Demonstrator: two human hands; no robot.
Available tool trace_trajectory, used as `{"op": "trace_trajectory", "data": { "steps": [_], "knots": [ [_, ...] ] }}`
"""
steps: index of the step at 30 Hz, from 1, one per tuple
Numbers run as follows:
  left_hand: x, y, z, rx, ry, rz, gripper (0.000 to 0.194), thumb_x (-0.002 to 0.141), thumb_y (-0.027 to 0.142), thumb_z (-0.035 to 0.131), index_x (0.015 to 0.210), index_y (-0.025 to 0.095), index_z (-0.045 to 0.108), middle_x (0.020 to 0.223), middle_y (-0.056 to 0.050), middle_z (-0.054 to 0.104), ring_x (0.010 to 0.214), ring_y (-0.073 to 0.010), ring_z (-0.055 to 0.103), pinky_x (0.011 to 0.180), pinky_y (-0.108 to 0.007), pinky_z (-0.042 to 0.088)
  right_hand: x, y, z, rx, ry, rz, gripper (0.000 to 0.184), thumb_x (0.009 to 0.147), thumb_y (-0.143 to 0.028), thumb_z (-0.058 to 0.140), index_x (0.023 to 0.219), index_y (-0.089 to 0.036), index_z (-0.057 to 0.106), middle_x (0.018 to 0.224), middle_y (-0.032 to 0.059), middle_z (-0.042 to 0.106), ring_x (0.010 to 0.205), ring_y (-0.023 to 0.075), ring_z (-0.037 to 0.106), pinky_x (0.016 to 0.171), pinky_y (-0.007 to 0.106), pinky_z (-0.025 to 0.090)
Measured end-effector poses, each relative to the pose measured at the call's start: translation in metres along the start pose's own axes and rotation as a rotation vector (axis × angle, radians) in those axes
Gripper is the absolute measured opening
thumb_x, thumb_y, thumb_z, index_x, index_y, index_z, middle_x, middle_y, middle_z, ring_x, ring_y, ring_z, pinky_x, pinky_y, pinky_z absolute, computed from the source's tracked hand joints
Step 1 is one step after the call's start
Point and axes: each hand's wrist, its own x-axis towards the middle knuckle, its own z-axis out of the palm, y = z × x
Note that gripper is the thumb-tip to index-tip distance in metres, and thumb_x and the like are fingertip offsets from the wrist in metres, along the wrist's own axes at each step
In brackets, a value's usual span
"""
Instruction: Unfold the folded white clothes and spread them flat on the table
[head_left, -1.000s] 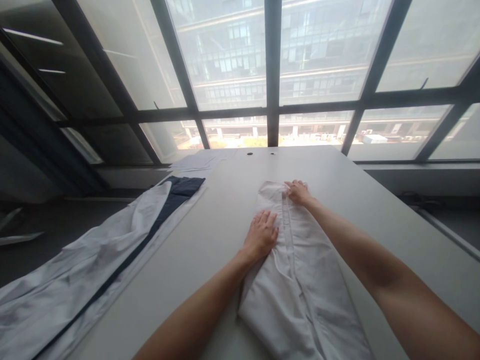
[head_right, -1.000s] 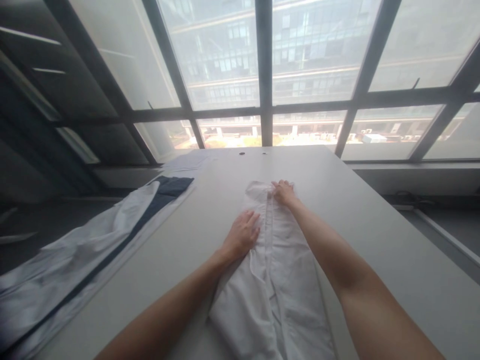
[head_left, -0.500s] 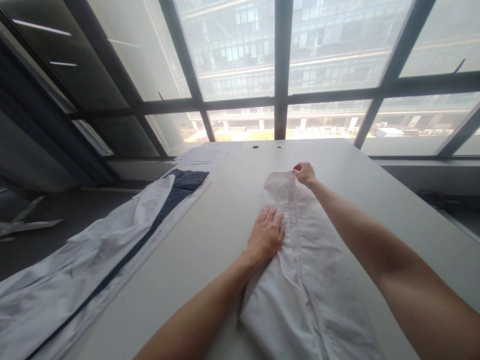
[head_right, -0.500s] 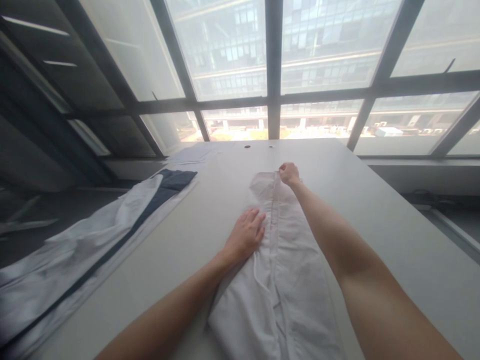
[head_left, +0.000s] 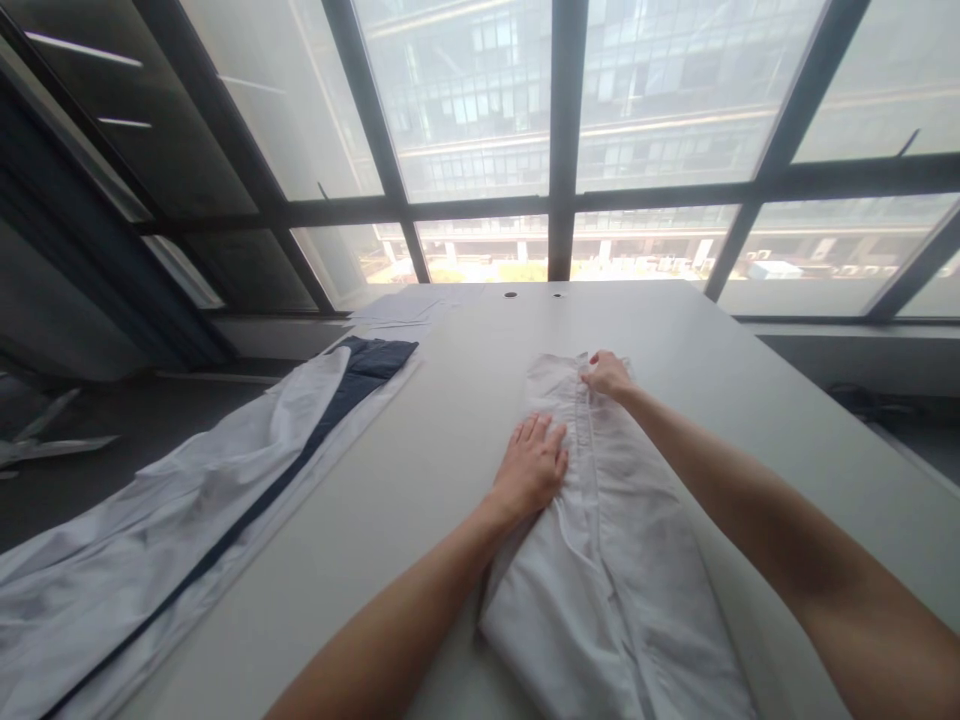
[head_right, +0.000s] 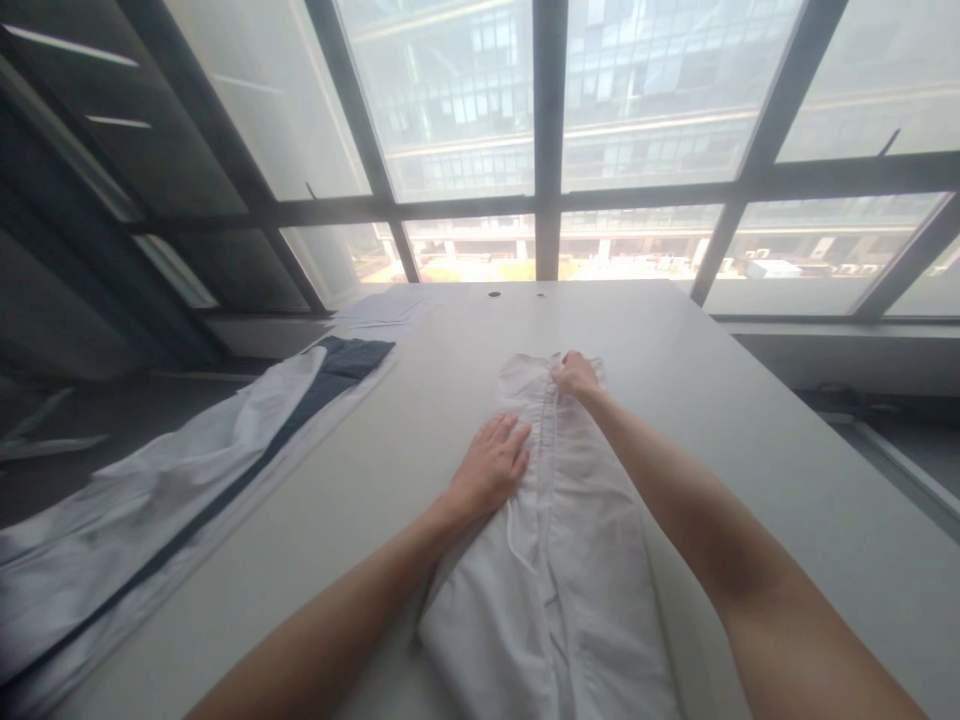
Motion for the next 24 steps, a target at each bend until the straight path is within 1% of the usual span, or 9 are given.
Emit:
{"op": "trace_trajectory", "data": {
  "steps": [6,8,10,12,14,17,20,22,24],
  "knots": [
    [0.001,0.001,-0.003,0.014,-0.018,-0.003,0.045,0.101,0.035,0.042,0.143,0.021,0.054,0.155,-0.012,0.045,0.146,-0.0313,0.035,0.121,-0.050,0.029,0.002,0.009,-0.009,0.094,0.018,0.034,0.040,0.076,-0.032,0.078,0.109,-0.012,0.068,0.085,0.0095,0.073,0.075,0.0193,0.068,0.065,0.026,0.052],
    [0.000,0.002,-0.003,0.015,-0.023,-0.005,0.046,0.102,0.035,0.042,0.143,0.020,0.054,0.155,-0.013,0.045,0.146,-0.0316,0.035,0.121,-0.049,0.029,0.002,0.010,-0.014,0.109,0.053,0.042,0.040,0.082,-0.034,0.072,0.114,-0.010,0.066,0.086,0.0119,0.073,0.073,0.0196,0.067,0.061,0.027,0.053],
    [0.000,0.001,-0.002,0.008,-0.015,-0.002,0.045,0.102,0.035,0.042,0.143,0.020,0.053,0.155,-0.013,0.045,0.147,-0.0314,0.035,0.121,-0.049,0.029,0.003,0.010,-0.017,0.115,0.096,0.037,0.044,0.088,-0.031,0.063,0.125,-0.008,0.061,0.094,0.0162,0.073,0.076,0.0204,0.068,0.062,0.028,0.054],
    [0.000,0.001,-0.001,0.002,-0.005,0.000,0.045,0.101,0.035,0.043,0.143,0.021,0.053,0.155,-0.012,0.045,0.147,-0.0309,0.034,0.121,-0.049,0.028,0.002,0.008,-0.020,0.116,0.108,-0.006,0.048,0.091,-0.026,0.057,0.134,-0.007,0.055,0.101,0.0182,0.073,0.080,0.0203,0.069,0.065,0.028,0.055],
    [0.000,0.001,-0.001,0.004,-0.002,-0.001,0.045,0.102,0.036,0.042,0.143,0.022,0.053,0.155,-0.012,0.045,0.147,-0.0304,0.034,0.121,-0.049,0.028,-0.002,0.008,-0.021,0.108,0.070,-0.088,0.046,0.092,-0.022,0.052,0.136,-0.009,0.055,0.103,0.0160,0.074,0.082,0.0190,0.070,0.070,0.028,0.056],
    [0.001,0.001,-0.002,0.016,-0.017,-0.001,0.046,0.102,0.036,0.041,0.144,0.020,0.053,0.156,-0.013,0.044,0.147,-0.0312,0.033,0.121,-0.049,0.028,-0.016,0.008,-0.020,0.052,-0.037,-0.240,0.034,0.093,-0.019,0.050,0.122,-0.015,0.067,0.106,0.0106,0.076,0.093,0.0181,0.071,0.085,0.029,0.054],
    [0.001,0.002,-0.003,0.020,-0.025,-0.001,0.046,0.102,0.035,0.041,0.144,0.020,0.052,0.156,-0.014,0.043,0.148,-0.0320,0.033,0.120,-0.050,0.029,-0.032,0.009,-0.015,-0.044,-0.120,-0.362,0.025,0.091,-0.023,0.057,0.111,-0.020,0.073,0.124,0.0087,0.072,0.117,0.0209,0.063,0.104,0.032,0.044],
    [0.000,0.001,-0.003,0.020,-0.024,-0.002,0.047,0.103,0.036,0.041,0.145,0.020,0.052,0.157,-0.014,0.042,0.148,-0.0315,0.032,0.120,-0.050,0.029,-0.040,0.008,-0.013,-0.104,-0.120,-0.386,0.031,0.093,-0.028,0.057,0.121,-0.020,0.069,0.140,0.0106,0.062,0.132,0.0240,0.053,0.113,0.038,0.035],
    [0.000,0.000,-0.002,0.022,-0.029,0.000,0.048,0.104,0.040,0.040,0.146,0.021,0.051,0.158,-0.013,0.042,0.148,-0.0314,0.032,0.121,-0.051,0.027,-0.048,0.005,-0.013,-0.153,-0.082,-0.364,0.039,0.098,-0.029,0.048,0.133,-0.017,0.061,0.149,0.0137,0.053,0.140,0.0262,0.043,0.117,0.044,0.028]
  ]
}}
